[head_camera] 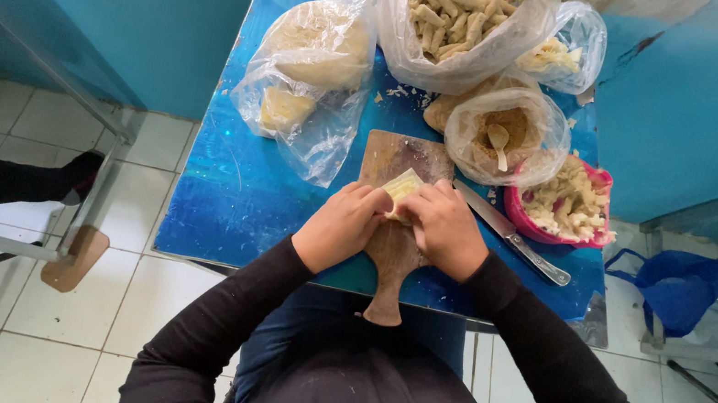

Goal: The person sits at a blue table and assembles filled pastries. They take square dough wrappers, spoon brown filling from a plastic bag onto a wrapper, fold the wrapper over the filling, and place the folded pastry into a pink bowl with other finished pastries, repeating the cycle.

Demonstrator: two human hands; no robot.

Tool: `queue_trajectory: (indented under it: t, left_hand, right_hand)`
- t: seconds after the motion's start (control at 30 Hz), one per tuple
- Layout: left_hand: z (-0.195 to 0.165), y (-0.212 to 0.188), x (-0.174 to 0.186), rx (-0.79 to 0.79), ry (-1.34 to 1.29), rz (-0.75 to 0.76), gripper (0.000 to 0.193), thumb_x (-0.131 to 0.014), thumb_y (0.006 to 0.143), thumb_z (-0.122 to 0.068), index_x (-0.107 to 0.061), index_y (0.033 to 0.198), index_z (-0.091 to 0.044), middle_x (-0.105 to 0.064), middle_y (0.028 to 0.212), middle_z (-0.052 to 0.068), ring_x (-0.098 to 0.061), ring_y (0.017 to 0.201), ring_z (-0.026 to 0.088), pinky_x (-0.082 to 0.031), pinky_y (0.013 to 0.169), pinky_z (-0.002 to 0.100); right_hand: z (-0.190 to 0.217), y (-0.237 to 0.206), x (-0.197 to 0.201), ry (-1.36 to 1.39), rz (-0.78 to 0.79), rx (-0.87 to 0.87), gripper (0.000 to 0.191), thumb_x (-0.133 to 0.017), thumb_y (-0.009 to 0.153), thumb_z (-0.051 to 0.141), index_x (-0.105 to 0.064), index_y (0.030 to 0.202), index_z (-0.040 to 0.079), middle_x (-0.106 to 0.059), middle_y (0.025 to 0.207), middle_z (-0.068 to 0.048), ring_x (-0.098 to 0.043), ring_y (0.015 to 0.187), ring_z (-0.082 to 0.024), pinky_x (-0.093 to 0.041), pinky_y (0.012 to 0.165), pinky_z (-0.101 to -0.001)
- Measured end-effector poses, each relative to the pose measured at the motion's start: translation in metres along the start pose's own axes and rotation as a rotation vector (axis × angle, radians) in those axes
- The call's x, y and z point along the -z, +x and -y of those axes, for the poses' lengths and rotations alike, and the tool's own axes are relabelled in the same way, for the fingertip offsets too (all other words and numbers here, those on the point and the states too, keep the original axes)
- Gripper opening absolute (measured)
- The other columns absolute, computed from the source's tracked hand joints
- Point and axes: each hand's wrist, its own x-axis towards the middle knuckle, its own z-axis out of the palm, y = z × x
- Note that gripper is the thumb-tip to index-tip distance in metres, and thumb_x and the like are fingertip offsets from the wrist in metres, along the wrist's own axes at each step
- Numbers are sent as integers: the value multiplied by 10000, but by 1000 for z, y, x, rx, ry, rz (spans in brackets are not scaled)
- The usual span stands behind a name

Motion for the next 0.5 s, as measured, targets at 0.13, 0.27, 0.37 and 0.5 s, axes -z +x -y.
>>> queue_trajectory:
  t: [0.13, 0.27, 0.37, 0.5]
  left_hand:
    - [-1, -3, -2, -21, 63, -28, 167, -662, 855, -11, -616, 1009, -57, -622, 960, 116, -576, 967, 355, -490, 843, 441]
    - [-1, -2, -5, -13, 142, -39, 111, -675, 864, -42, -623, 959, -66, -594, 944, 113, -558, 935, 340, -490, 816, 414]
    - [0, -2, -3, -53, 232, -10, 103, -669, 844, -49, -614, 929, -67, -581, 931, 104, -550, 937, 325, -489, 814, 398]
    - [-3, -6, 3, -72, 313, 22, 131, -662, 810, -43, -613, 928, -72, -573, 926, 92, -549, 940, 304, -486, 815, 385]
  right_hand:
    - [3, 0, 4, 28, 18, -7, 98, -715, 834, 130, -702, 931, 116, -665, 937, -58, -570, 919, -300, -453, 822, -410]
    - [9, 3, 8, -15, 23, -23, 120, -741, 815, 181, -701, 910, 121, -675, 933, -50, -576, 924, -297, -445, 819, -414]
    - [12, 5, 11, 9, 58, -48, 169, -766, 774, 211, -695, 889, 110, -675, 909, -50, -578, 909, -294, -440, 799, -418]
    - [12, 5, 13, 23, 71, -81, 161, -775, 782, 223, -701, 878, 117, -677, 904, -42, -580, 913, -288, -445, 811, -410]
